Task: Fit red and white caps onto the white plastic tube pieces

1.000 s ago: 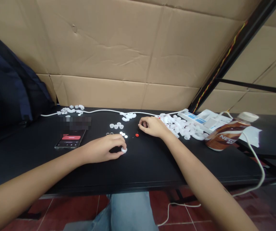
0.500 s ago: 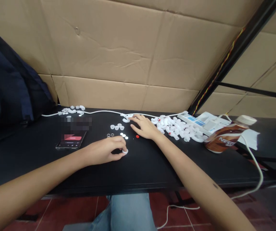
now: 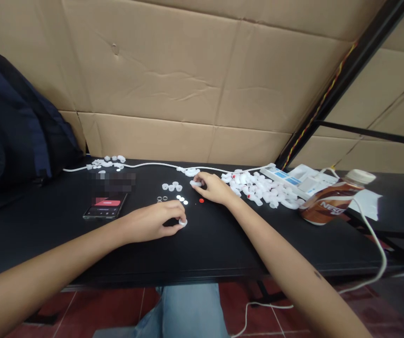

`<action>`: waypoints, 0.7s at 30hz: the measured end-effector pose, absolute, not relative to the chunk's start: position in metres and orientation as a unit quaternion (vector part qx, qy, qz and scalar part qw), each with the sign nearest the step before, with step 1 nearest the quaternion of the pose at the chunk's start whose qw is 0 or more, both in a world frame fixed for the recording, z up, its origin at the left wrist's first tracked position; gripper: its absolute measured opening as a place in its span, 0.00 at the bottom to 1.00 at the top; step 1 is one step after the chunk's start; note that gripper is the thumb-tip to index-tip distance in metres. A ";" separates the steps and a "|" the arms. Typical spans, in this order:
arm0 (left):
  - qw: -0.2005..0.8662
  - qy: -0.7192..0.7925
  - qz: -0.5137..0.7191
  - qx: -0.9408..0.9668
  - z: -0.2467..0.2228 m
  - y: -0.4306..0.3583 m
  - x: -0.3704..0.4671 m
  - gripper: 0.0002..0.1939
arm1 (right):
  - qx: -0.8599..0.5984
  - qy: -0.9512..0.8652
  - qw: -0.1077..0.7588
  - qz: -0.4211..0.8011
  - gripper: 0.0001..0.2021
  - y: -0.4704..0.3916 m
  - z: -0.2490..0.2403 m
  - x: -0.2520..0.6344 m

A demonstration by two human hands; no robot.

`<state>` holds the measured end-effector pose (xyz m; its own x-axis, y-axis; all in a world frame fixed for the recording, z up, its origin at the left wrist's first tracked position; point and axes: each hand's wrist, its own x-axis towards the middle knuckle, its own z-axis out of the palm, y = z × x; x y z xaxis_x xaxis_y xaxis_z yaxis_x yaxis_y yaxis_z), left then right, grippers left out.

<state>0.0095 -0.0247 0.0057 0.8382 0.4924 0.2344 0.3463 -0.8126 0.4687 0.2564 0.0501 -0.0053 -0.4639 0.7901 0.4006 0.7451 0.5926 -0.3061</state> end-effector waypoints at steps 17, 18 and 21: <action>0.162 0.323 0.320 0.876 0.008 -0.015 0.007 0.10 | -0.288 -0.823 0.374 0.316 0.09 0.000 0.017 0.228; 0.161 0.323 0.325 0.874 0.007 -0.014 0.007 0.10 | -0.284 -0.824 0.372 0.320 0.09 -0.001 0.017 0.227; 0.158 0.319 0.340 0.870 0.007 -0.013 0.007 0.09 | -0.281 -0.823 0.366 0.331 0.11 -0.002 0.016 0.224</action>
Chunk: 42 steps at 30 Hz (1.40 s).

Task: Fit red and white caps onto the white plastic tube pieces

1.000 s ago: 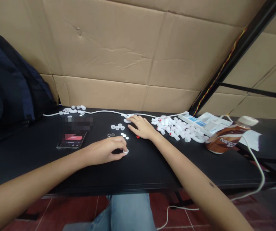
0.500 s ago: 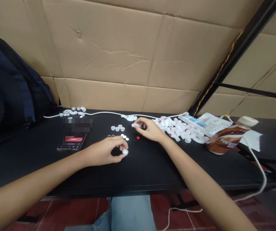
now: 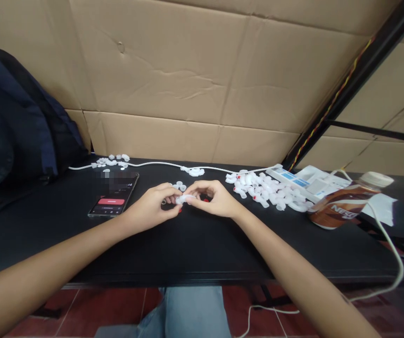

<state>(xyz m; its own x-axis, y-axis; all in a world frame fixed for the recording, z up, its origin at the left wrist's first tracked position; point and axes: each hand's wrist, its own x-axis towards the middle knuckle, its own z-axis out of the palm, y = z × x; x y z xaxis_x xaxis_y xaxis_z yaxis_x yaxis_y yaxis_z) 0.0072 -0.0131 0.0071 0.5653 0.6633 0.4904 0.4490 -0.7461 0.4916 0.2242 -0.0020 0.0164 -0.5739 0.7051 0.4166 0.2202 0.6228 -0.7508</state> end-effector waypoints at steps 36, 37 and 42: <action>0.113 0.212 0.377 0.894 0.006 -0.014 0.004 0.12 | -0.289 -0.713 0.254 0.587 0.15 0.003 0.015 0.227; 0.114 0.211 0.375 0.896 0.006 -0.015 0.004 0.12 | -0.289 -0.706 0.248 0.597 0.16 0.003 0.015 0.227; 0.128 0.206 0.385 0.891 0.010 -0.016 0.005 0.12 | -0.284 -0.686 0.257 0.619 0.16 0.004 0.014 0.228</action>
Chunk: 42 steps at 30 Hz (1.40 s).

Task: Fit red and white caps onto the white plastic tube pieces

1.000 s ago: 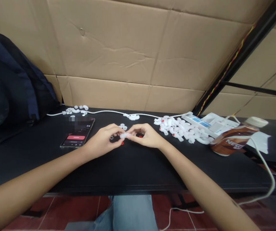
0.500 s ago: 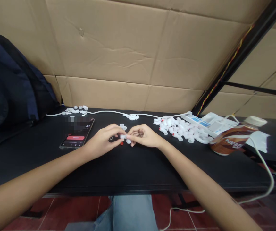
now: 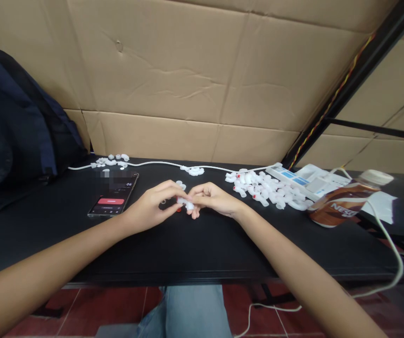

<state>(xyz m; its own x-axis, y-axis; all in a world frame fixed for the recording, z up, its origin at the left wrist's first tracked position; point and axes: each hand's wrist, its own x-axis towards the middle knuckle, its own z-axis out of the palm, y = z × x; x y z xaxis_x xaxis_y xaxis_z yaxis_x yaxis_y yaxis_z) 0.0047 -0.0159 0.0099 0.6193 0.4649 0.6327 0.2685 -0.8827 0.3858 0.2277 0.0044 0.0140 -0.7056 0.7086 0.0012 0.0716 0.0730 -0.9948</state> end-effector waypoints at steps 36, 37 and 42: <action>0.328 0.252 0.452 0.791 0.005 -0.006 0.004 0.09 | -0.297 -0.706 0.318 0.558 0.15 0.005 0.014 0.227; 0.327 0.249 0.454 0.791 0.005 -0.006 0.004 0.08 | -0.296 -0.707 0.318 0.559 0.15 0.005 0.014 0.227; 0.298 0.232 0.461 0.803 0.005 -0.005 0.003 0.06 | -0.300 -0.705 0.319 0.558 0.14 0.005 0.015 0.227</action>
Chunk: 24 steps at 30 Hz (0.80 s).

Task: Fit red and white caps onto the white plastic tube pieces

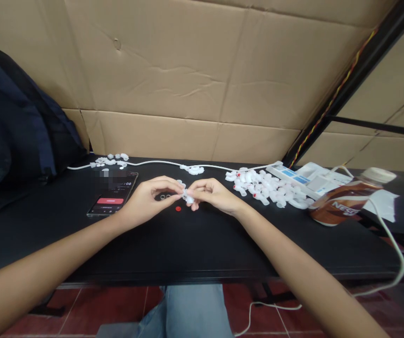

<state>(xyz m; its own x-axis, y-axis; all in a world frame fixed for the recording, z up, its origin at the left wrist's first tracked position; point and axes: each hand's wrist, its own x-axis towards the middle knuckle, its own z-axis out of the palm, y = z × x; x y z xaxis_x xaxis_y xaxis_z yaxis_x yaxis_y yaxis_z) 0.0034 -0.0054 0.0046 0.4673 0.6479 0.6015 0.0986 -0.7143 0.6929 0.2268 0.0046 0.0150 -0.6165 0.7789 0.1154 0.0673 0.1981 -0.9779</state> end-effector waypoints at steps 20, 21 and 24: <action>0.188 0.340 0.419 0.821 0.015 -0.015 0.005 0.09 | -0.305 -0.694 0.321 0.567 0.12 0.005 0.016 0.227; 0.188 0.354 0.402 0.823 0.015 -0.015 0.005 0.08 | -0.304 -0.695 0.321 0.567 0.12 0.005 0.016 0.227; 0.189 0.368 0.360 0.836 0.014 -0.015 0.005 0.11 | -0.299 -0.697 0.320 0.568 0.12 0.006 0.015 0.227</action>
<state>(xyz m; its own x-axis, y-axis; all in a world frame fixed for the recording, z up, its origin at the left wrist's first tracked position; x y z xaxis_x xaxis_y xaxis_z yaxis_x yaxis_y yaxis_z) 0.0054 -0.0152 0.0142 0.4705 0.7517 0.4621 0.4791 -0.6574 0.5816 0.2271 0.0061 0.0146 -0.6167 0.7798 0.1074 0.0527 0.1770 -0.9828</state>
